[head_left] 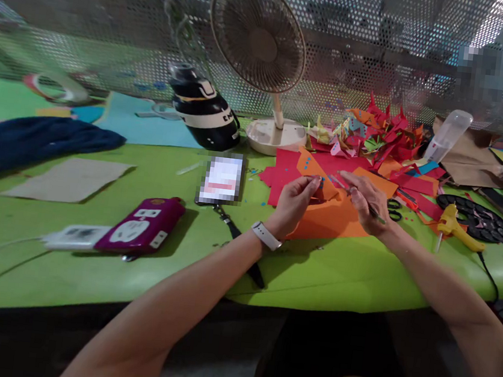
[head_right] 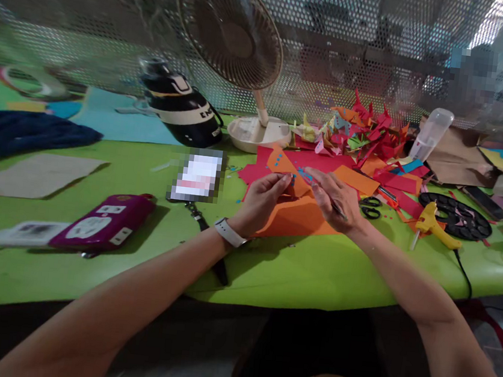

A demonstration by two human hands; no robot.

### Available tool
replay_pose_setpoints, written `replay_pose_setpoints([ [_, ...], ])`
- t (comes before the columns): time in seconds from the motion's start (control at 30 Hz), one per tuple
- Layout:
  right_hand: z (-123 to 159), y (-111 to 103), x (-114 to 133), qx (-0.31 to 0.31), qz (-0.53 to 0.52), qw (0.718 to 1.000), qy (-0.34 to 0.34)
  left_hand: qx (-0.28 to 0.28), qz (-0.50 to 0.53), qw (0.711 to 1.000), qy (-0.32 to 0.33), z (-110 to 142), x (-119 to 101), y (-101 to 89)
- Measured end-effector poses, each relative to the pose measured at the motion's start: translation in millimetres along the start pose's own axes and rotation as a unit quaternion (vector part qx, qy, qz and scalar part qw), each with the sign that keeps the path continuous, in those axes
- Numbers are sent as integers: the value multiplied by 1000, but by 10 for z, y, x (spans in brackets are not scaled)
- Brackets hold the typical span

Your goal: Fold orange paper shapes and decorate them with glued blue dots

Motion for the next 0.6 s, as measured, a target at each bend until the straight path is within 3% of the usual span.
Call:
replay_pose_setpoints([
  [0.1, 3, 40, 21, -26, -106, 994, 17, -12, 38, 999, -17, -14, -13, -9],
  [0.27, -47, 174, -57, -43, -247, 957, 147, -23, 94, 994, -56, -39, 8, -30],
  [0.33, -56, 192, -77, -55, -262, 948, 169, -24, 114, 991, -64, -45, 24, -38],
  [0.43, -46, 162, -72, -81, -204, 966, 139, -17, 138, 988, -66, -41, 28, -40],
  [0.6, -25, 94, -27, -60, -43, 997, -17, -9, 135, 988, -73, -18, -13, -22],
])
Point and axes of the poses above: each hand's wrist, its own z-axis away from the middle knuckle, its own y-axis out of the palm, x = y × z, the point moved 1 cm from there along -z, towards the middle knuckle
